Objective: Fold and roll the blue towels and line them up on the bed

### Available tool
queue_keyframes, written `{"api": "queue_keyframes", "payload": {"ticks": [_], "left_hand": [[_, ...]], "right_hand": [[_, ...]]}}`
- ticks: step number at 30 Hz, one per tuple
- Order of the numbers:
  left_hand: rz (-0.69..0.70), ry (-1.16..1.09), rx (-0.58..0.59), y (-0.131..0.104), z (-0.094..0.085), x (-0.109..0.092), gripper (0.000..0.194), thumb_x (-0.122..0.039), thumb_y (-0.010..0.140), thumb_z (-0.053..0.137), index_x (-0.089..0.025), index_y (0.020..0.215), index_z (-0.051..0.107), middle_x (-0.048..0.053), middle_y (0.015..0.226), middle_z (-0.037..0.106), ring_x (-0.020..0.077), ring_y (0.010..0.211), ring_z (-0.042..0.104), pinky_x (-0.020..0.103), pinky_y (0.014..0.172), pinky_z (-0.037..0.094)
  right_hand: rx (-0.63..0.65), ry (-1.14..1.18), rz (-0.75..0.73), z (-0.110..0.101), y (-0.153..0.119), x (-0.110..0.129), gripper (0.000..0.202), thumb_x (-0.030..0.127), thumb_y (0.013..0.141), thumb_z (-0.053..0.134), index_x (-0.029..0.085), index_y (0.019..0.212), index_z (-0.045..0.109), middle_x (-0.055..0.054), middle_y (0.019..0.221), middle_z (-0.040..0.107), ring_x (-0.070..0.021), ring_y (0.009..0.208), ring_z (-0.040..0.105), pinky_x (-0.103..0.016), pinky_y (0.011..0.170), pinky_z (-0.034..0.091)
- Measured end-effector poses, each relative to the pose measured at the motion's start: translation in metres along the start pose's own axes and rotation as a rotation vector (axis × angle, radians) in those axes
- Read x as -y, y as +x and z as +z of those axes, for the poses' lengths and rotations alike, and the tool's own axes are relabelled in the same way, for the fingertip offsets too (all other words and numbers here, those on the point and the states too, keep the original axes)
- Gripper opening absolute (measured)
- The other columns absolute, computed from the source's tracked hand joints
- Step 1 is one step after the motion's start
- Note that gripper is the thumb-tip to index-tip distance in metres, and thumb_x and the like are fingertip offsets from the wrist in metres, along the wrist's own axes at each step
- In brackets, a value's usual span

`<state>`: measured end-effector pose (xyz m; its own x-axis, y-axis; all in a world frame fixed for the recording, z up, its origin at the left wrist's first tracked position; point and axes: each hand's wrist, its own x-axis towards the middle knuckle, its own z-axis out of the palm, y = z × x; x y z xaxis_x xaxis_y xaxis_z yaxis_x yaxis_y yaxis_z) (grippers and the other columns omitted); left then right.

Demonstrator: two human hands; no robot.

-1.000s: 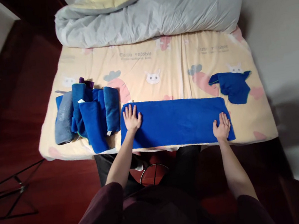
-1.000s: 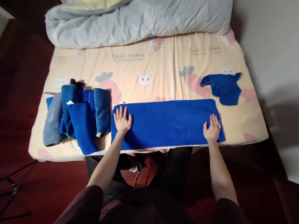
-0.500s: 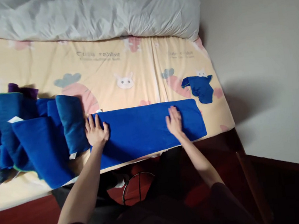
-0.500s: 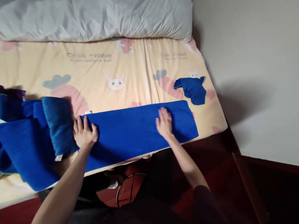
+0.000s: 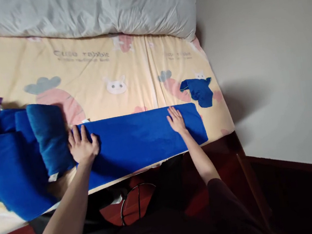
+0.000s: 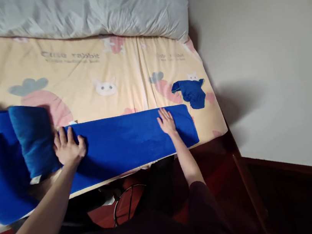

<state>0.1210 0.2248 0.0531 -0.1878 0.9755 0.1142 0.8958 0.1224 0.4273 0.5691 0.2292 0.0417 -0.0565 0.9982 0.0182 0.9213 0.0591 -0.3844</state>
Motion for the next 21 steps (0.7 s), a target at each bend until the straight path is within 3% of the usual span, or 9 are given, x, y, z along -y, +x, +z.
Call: {"api": "queue_keyframes", "payload": {"ticks": [3,7,12,17,21], "left_hand": [[-0.008,0.012,-0.003,0.0,0.0,-0.001,0.062,-0.044,0.1,0.042,-0.015,0.156,0.039,0.013,0.167,0.027,0.0352,0.152,0.023,0.055,0.121,0.023],[-0.005,0.018,-0.011,0.001,0.001,-0.002,0.062,-0.044,0.1,0.042,-0.016,0.156,0.039,0.012,0.166,0.027,0.0351,0.152,0.024,0.056,0.121,0.024],[0.008,-0.013,-0.013,0.001,0.004,0.003,0.064,-0.049,0.101,0.04,-0.017,0.157,0.037,0.011,0.167,0.025,0.0362,0.152,0.022,0.062,0.119,0.025],[0.027,-0.082,-0.004,0.001,0.008,0.011,0.067,-0.062,0.102,0.028,-0.025,0.158,0.031,-0.004,0.169,0.016,0.0378,0.152,0.019,0.066,0.113,0.021],[0.025,-0.11,0.012,0.003,0.007,0.012,0.073,-0.065,0.101,0.025,-0.02,0.158,0.033,0.003,0.17,0.014,0.0376,0.154,0.013,0.067,0.116,0.018]], "right_hand": [[-0.064,-0.104,0.177,-0.022,-0.006,-0.058,0.056,0.036,0.107,0.027,0.016,0.158,0.035,-0.008,0.165,0.031,-0.0173,0.156,0.02,-0.043,0.128,0.013],[-0.116,-0.189,0.32,-0.026,-0.006,-0.093,0.058,0.036,0.106,0.022,0.015,0.16,0.031,-0.008,0.166,0.028,-0.0165,0.156,0.018,-0.043,0.128,0.014],[-0.116,-0.274,0.362,-0.017,0.0,-0.101,0.06,0.039,0.106,0.019,0.016,0.161,0.026,-0.007,0.168,0.023,-0.0172,0.157,0.012,-0.044,0.128,0.01],[-0.088,-0.312,0.385,-0.017,0.007,-0.105,0.062,0.042,0.106,0.018,0.017,0.163,0.021,-0.007,0.17,0.018,-0.018,0.157,0.009,-0.046,0.127,0.01],[-0.04,-0.321,0.384,-0.022,0.003,-0.098,0.064,0.044,0.106,0.015,0.015,0.163,0.019,-0.008,0.17,0.014,-0.0204,0.157,0.006,-0.048,0.127,0.008]]}}
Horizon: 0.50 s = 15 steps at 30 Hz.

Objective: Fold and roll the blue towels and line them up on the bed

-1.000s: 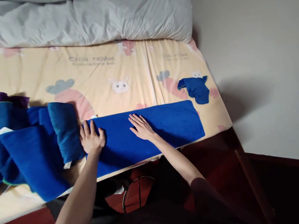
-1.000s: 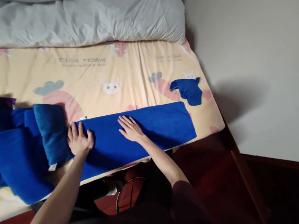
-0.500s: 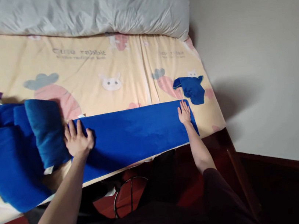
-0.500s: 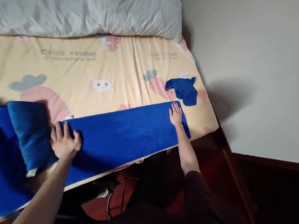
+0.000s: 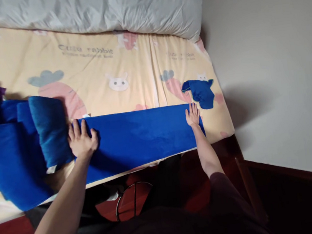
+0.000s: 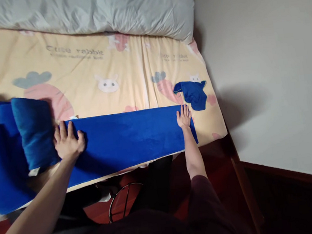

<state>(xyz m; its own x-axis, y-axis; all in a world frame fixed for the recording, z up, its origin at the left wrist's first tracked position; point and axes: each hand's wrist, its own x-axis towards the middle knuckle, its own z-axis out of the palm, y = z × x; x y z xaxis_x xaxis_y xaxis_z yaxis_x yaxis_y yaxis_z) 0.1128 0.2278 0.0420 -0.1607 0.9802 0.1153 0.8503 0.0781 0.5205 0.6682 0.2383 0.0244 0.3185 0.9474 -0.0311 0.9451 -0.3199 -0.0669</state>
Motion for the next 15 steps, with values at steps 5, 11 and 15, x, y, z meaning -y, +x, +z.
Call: {"api": "queue_keyframes", "payload": {"ticks": [5,11,15], "left_hand": [[0.054,0.056,0.05,-0.021,-0.012,-0.002,0.068,-0.051,0.103,0.027,-0.011,0.157,0.033,0.011,0.17,0.014,0.0338,0.156,0.012,0.058,0.122,0.021],[0.126,0.095,0.095,-0.123,-0.035,0.015,0.062,-0.037,0.102,0.031,-0.013,0.159,0.031,0.014,0.17,0.015,0.0284,0.157,0.011,0.051,0.127,0.013],[0.185,0.091,0.075,-0.181,-0.043,0.031,0.065,-0.035,0.1,0.031,-0.014,0.161,0.026,0.014,0.17,0.014,0.0284,0.157,0.01,0.053,0.126,0.013]], "right_hand": [[-0.012,0.008,-0.07,-0.007,-0.06,-0.021,0.066,0.047,0.105,0.01,0.015,0.162,0.023,-0.009,0.17,0.014,-0.0207,0.157,0.008,-0.048,0.127,0.006],[-0.042,0.044,0.031,-0.009,-0.144,-0.085,0.067,0.044,0.105,0.008,0.013,0.16,0.03,-0.008,0.167,0.026,-0.0183,0.157,0.013,-0.044,0.127,0.008],[-0.153,0.055,0.12,-0.018,-0.171,-0.091,0.062,0.035,0.103,0.016,0.008,0.152,0.043,-0.015,0.16,0.039,-0.0246,0.155,0.02,-0.051,0.126,0.009]]}}
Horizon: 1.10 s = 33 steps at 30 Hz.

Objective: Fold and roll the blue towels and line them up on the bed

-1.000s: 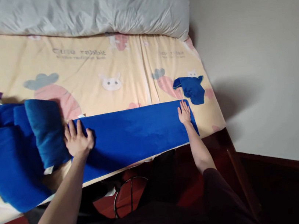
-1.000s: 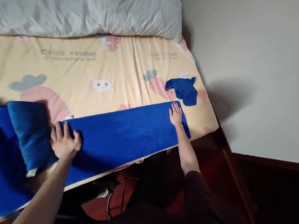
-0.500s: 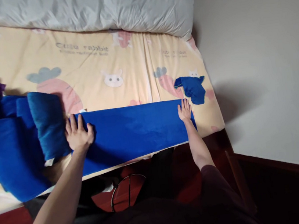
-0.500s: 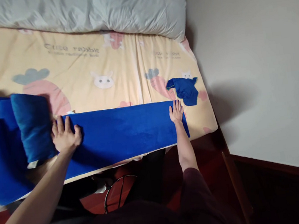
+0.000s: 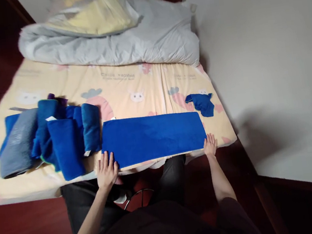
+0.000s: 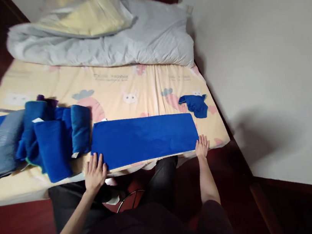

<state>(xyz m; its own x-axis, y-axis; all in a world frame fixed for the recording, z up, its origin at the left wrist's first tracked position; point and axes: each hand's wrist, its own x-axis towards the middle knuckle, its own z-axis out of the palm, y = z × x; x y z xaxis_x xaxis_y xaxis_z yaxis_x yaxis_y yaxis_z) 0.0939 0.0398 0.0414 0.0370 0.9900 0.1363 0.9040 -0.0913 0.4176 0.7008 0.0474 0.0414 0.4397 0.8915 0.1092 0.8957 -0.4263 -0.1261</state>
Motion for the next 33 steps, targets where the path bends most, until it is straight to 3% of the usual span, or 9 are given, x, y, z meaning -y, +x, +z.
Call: {"api": "queue_keyframes", "payload": {"ticks": [4,7,11,13,15,21,25,29,33], "left_hand": [[0.017,0.028,0.004,-0.029,0.001,0.002,0.066,-0.034,0.099,0.03,-0.01,0.161,0.025,0.017,0.168,0.016,0.0289,0.158,0.009,0.054,0.126,0.014],[0.013,0.069,0.014,-0.044,0.001,0.001,0.068,-0.034,0.098,0.031,-0.01,0.161,0.024,0.018,0.168,0.018,0.029,0.157,0.009,0.055,0.126,0.015],[0.016,0.089,0.069,-0.064,-0.002,0.003,0.077,-0.03,0.092,0.039,-0.017,0.164,0.015,0.015,0.167,0.021,0.0305,0.157,0.013,0.057,0.124,0.019],[0.024,0.095,0.095,-0.073,-0.003,0.005,0.082,-0.028,0.089,0.043,-0.021,0.164,0.011,0.013,0.168,0.021,0.0299,0.157,0.013,0.057,0.124,0.02],[0.042,0.105,0.096,-0.08,-0.004,0.008,0.084,-0.027,0.088,0.044,-0.022,0.164,0.01,0.012,0.168,0.019,0.0283,0.157,0.013,0.055,0.124,0.021],[0.066,0.13,0.09,-0.086,-0.005,0.015,0.078,-0.022,0.088,0.04,-0.019,0.163,0.018,0.013,0.168,0.023,0.0269,0.156,0.018,0.05,0.122,0.026],[0.086,0.174,0.076,-0.077,-0.011,0.013,0.07,-0.022,0.088,0.041,-0.017,0.157,0.036,0.015,0.163,0.035,0.0302,0.152,0.03,0.049,0.118,0.033],[0.055,0.285,0.099,-0.046,-0.027,0.001,0.049,-0.024,0.09,0.041,-0.015,0.132,0.064,0.021,0.14,0.058,0.0364,0.131,0.053,0.049,0.103,0.045],[0.114,0.327,0.15,0.01,-0.038,-0.033,0.037,-0.026,0.094,0.041,-0.015,0.112,0.072,0.019,0.118,0.067,0.0357,0.116,0.058,0.049,0.097,0.047]], "right_hand": [[-0.171,0.15,0.103,-0.012,-0.035,0.036,0.057,0.034,0.099,0.031,0.008,0.146,0.051,-0.021,0.154,0.046,-0.0332,0.145,0.037,-0.056,0.119,0.027],[-0.223,0.426,0.198,-0.015,-0.081,0.083,0.052,0.04,0.096,0.04,0.012,0.134,0.062,-0.023,0.138,0.06,-0.0329,0.125,0.057,-0.048,0.107,0.042],[-0.046,0.951,0.367,-0.004,-0.15,0.152,0.05,0.054,0.089,0.054,0.012,0.11,0.071,-0.015,0.096,0.075,-0.0235,0.078,0.069,-0.035,0.077,0.054],[0.068,1.195,0.452,0.002,-0.175,0.183,0.054,0.061,0.081,0.063,0.013,0.103,0.072,-0.01,0.084,0.075,-0.0176,0.062,0.064,-0.028,0.061,0.05],[0.145,1.395,0.51,0.004,-0.189,0.208,0.057,0.064,0.074,0.07,0.013,0.099,0.072,-0.008,0.082,0.075,-0.0143,0.058,0.061,-0.024,0.054,0.045],[0.291,1.735,0.745,-0.004,-0.182,0.253,0.055,0.05,0.059,0.087,0.014,0.096,0.07,-0.004,0.08,0.074,-0.0125,0.06,0.064,-0.021,0.054,0.045],[0.305,1.795,0.876,-0.003,-0.172,0.265,0.042,0.041,0.061,0.087,0.015,0.087,0.067,-0.003,0.077,0.074,-0.013,0.06,0.066,-0.021,0.054,0.047],[0.236,1.808,0.959,0.002,-0.173,0.267,0.035,0.04,0.067,0.085,0.016,0.079,0.063,-0.002,0.071,0.071,-0.013,0.059,0.066,-0.022,0.054,0.05],[0.205,1.836,0.84,0.003,-0.178,0.264,0.035,0.044,0.069,0.084,0.017,0.079,0.062,-0.003,0.07,0.071,-0.0144,0.06,0.067,-0.025,0.058,0.055]]}}
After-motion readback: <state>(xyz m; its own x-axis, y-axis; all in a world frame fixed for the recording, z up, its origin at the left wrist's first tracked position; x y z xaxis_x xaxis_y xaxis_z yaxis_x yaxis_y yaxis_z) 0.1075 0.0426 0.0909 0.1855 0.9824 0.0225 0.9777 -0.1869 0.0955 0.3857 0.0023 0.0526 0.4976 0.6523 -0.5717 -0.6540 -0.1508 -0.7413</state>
